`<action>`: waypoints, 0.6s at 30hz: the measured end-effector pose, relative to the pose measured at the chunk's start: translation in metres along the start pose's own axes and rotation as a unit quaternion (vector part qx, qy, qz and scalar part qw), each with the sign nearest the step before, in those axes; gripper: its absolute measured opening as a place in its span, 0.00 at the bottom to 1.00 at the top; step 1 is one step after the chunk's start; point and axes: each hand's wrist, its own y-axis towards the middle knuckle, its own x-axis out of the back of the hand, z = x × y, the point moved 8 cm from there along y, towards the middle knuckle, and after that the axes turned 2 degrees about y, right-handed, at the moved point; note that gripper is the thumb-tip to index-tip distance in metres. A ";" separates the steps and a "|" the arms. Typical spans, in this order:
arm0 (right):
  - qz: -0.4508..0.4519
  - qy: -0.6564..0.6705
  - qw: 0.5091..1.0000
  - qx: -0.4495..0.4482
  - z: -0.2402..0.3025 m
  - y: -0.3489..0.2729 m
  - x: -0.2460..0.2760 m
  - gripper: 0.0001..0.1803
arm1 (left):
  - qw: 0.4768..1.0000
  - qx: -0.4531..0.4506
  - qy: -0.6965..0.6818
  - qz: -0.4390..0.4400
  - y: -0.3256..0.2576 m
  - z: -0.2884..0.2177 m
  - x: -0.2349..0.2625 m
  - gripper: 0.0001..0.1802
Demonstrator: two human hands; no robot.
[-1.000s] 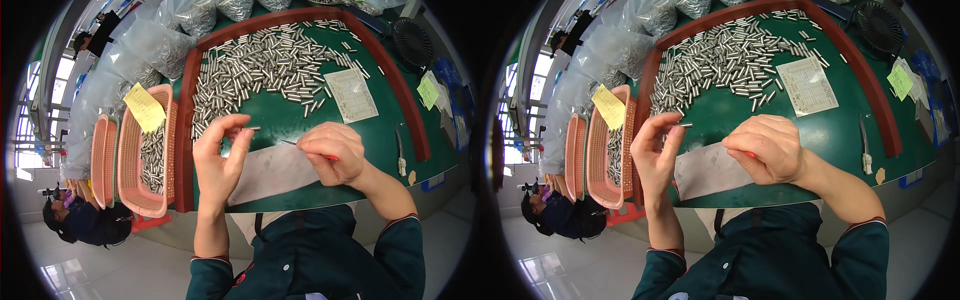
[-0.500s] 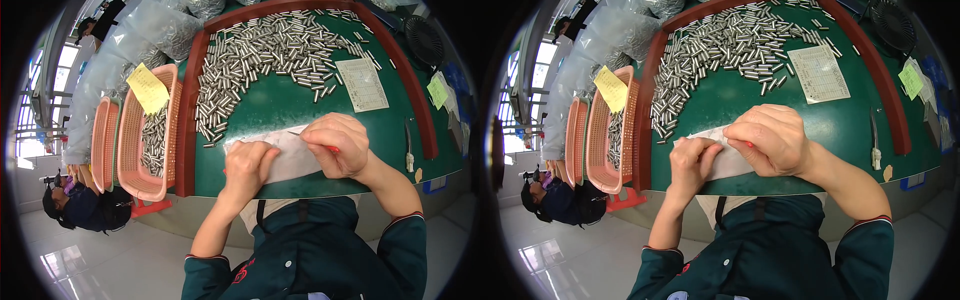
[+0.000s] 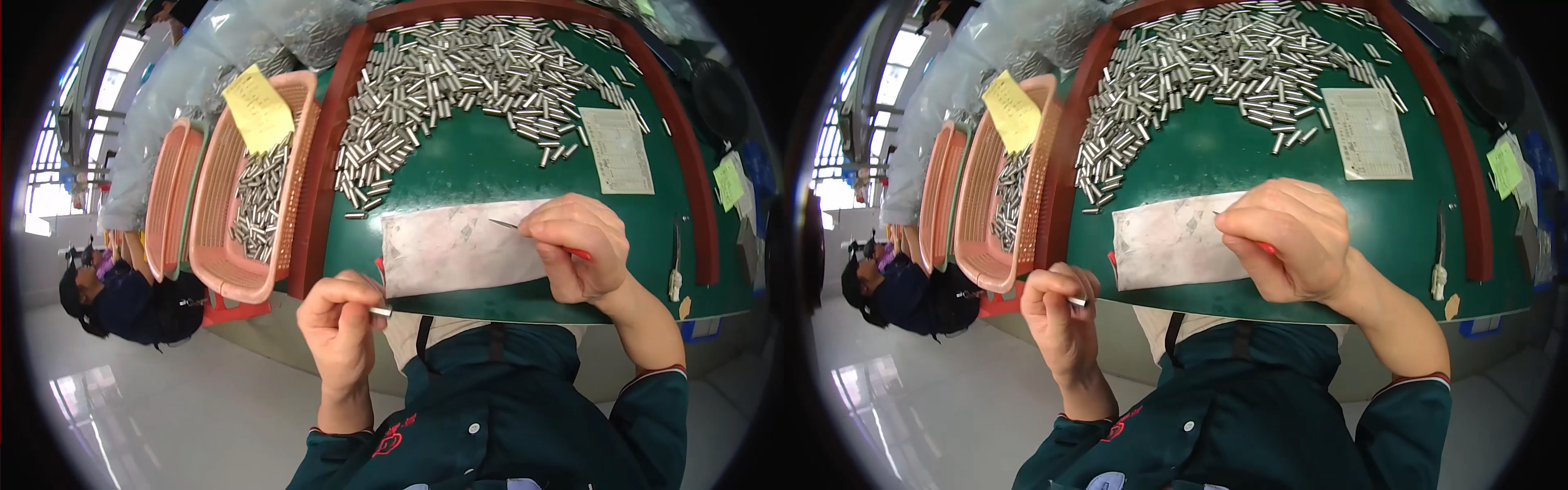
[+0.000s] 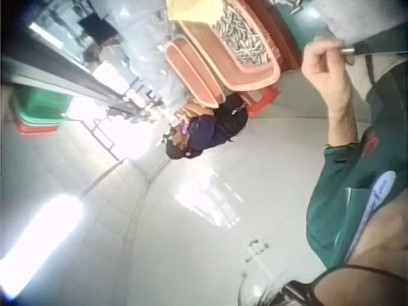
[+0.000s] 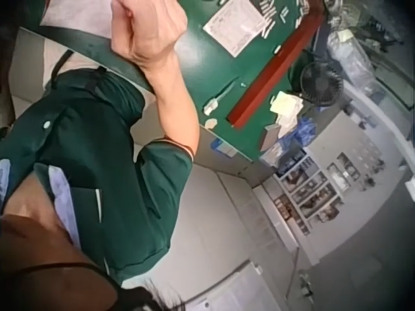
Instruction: Inspecting small metal tubes using a thin metal probe tool at a factory workstation.
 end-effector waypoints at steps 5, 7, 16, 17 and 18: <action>0.061 -0.010 0.998 -0.025 0.001 0.003 -0.011 0.11 | 0.894 0.279 -0.346 -0.044 -0.064 0.054 0.011 0.11; 0.052 0.013 0.998 -0.034 -0.002 -0.001 -0.014 0.11 | 0.854 0.313 -0.392 -0.137 -0.090 0.084 0.032 0.10; 0.068 0.042 0.995 -0.060 -0.005 -0.015 -0.019 0.08 | 0.829 0.305 -0.433 -0.181 -0.128 0.136 0.061 0.09; 0.060 0.036 0.995 -0.064 -0.006 -0.016 -0.018 0.08 | 0.827 0.298 -0.438 -0.186 -0.129 0.137 0.063 0.09; 0.053 0.029 0.996 -0.069 -0.006 -0.016 -0.016 0.07 | 0.828 0.301 -0.445 -0.161 -0.128 0.137 0.060 0.09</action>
